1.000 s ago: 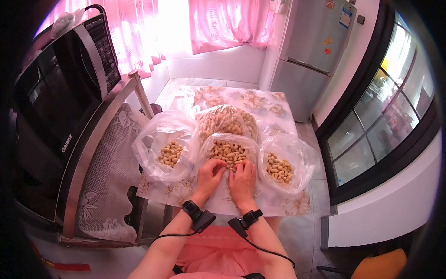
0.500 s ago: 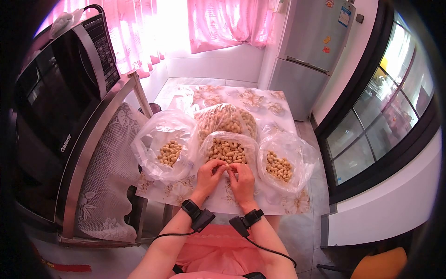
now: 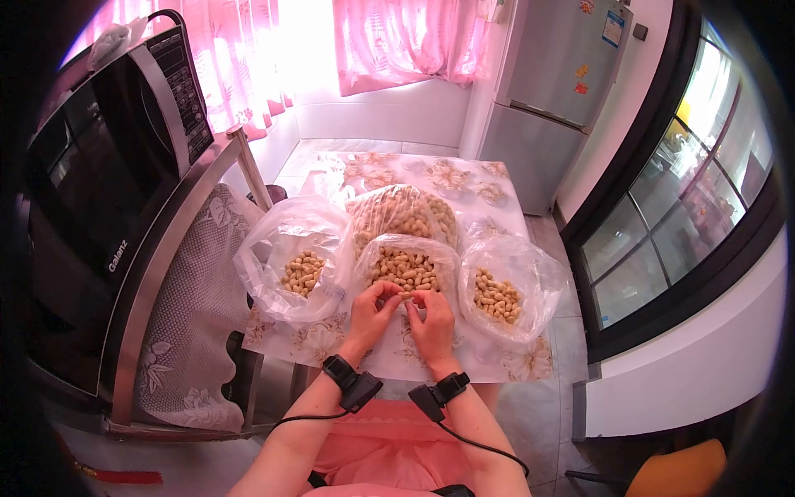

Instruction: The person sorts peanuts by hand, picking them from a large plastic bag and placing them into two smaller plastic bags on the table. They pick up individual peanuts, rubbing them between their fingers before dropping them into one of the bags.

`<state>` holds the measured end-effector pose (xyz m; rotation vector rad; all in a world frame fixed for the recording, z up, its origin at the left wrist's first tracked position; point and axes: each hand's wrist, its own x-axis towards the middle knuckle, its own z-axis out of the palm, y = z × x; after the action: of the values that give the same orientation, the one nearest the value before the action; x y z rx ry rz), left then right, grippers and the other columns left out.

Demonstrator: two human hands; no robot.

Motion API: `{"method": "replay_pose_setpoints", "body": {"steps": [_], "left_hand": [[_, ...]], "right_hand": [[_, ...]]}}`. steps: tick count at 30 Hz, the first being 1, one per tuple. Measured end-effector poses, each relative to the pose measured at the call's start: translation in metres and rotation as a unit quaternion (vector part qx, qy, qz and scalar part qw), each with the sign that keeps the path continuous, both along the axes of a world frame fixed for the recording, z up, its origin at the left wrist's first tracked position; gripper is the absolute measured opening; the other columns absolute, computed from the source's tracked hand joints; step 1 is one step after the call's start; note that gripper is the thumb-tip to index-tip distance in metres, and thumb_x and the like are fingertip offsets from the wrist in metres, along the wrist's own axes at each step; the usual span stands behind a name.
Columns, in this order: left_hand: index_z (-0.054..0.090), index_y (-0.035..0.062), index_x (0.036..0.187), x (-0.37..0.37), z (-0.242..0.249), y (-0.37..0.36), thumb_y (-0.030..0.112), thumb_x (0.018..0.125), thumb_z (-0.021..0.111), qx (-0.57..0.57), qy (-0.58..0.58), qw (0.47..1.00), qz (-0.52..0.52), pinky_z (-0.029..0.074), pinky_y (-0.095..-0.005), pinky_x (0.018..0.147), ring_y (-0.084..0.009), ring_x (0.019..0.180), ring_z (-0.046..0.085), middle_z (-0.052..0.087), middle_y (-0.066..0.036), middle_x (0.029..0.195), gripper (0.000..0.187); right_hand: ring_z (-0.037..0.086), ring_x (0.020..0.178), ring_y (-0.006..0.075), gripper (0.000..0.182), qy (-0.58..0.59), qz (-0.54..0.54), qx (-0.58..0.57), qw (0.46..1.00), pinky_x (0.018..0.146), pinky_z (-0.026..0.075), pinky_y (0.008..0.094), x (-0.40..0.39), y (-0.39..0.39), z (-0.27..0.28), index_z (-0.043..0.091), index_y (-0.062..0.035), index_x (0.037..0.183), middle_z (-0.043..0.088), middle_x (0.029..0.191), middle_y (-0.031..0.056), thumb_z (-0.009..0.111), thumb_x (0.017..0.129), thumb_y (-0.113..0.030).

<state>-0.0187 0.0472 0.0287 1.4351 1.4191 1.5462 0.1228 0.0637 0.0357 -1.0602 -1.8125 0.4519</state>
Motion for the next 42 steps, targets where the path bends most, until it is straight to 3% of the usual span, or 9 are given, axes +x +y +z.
{"method": "replay_pose_setpoints", "body": {"steps": [6, 8, 17, 20, 29, 42], "left_hand": [[0.067, 0.0018, 0.097, -0.0005, 0.0018, -0.0006, 0.007, 0.089, 0.068, -0.011, 0.012, 1.000, -0.010, 0.046, -0.0236, 0.063, -0.0066, 0.069, 0.056, 0.066, 0.000, 0.078, 0.010], [0.068, 0.0051, 0.095, -0.0002, -0.0009, 0.0009, 0.014, 0.088, 0.070, 0.001, 0.017, 1.000, 0.000, 0.046, -0.0289, 0.058, -0.0140, 0.064, 0.060, 0.067, -0.005, 0.076, 0.011], [0.066, 0.0046, 0.093, 0.0018, 0.0015, 0.0015, 0.017, 0.091, 0.067, 0.033, 0.008, 0.999, 0.012, 0.049, -0.0310, 0.062, -0.0177, 0.065, 0.062, 0.068, -0.007, 0.077, 0.012], [0.064, 0.0023, 0.094, 0.0003, 0.0022, 0.0001, 0.013, 0.092, 0.065, 0.011, 0.034, 0.999, 0.015, 0.047, -0.0269, 0.063, -0.0106, 0.068, 0.058, 0.065, -0.003, 0.075, 0.011], [0.064, 0.0021, 0.089, 0.0015, 0.0049, -0.0005, 0.015, 0.092, 0.064, 0.011, 0.033, 0.999, 0.021, 0.045, -0.0280, 0.059, -0.0111, 0.063, 0.056, 0.063, -0.004, 0.070, 0.014], [0.065, 0.0017, 0.091, 0.0007, 0.0001, 0.0013, 0.016, 0.094, 0.063, 0.015, 0.050, 0.998, 0.033, 0.045, -0.0282, 0.058, -0.0112, 0.063, 0.055, 0.064, -0.005, 0.072, 0.015]], "right_hand": [[0.062, 0.080, 0.0267, 0.017, -0.005, 0.005, 0.009, 1.000, 0.072, 0.049, 0.0386, 0.0008, 0.0004, 0.0021, 0.064, -0.0038, 0.098, 0.063, 0.086, 0.0102, 0.070, 0.082, -0.004], [0.061, 0.081, 0.0276, 0.016, -0.014, 0.011, 0.015, 1.000, 0.072, 0.049, 0.0390, 0.0009, 0.0007, 0.0022, 0.064, -0.0035, 0.097, 0.063, 0.087, 0.0106, 0.070, 0.083, -0.004], [0.060, 0.085, 0.0341, 0.010, -0.027, 0.009, 0.044, 0.999, 0.076, 0.048, 0.0427, -0.0003, 0.0011, 0.0031, 0.064, -0.0027, 0.096, 0.064, 0.089, 0.0136, 0.065, 0.089, -0.010], [0.060, 0.084, 0.0333, 0.011, -0.032, 0.012, 0.044, 0.998, 0.075, 0.048, 0.0424, -0.0005, 0.0012, 0.0028, 0.064, -0.0027, 0.096, 0.064, 0.089, 0.0134, 0.065, 0.090, -0.012], [0.060, 0.081, 0.0310, 0.013, -0.043, 0.033, 0.017, 0.998, 0.074, 0.047, 0.0417, -0.0004, -0.0010, 0.0059, 0.065, -0.0033, 0.096, 0.063, 0.087, 0.0121, 0.068, 0.087, -0.012], [0.060, 0.085, 0.0354, 0.014, -0.057, 0.020, 0.047, 0.997, 0.076, 0.048, 0.0438, -0.0006, 0.0010, 0.0023, 0.064, -0.0013, 0.095, 0.064, 0.089, 0.0152, 0.062, 0.092, -0.015]]}}
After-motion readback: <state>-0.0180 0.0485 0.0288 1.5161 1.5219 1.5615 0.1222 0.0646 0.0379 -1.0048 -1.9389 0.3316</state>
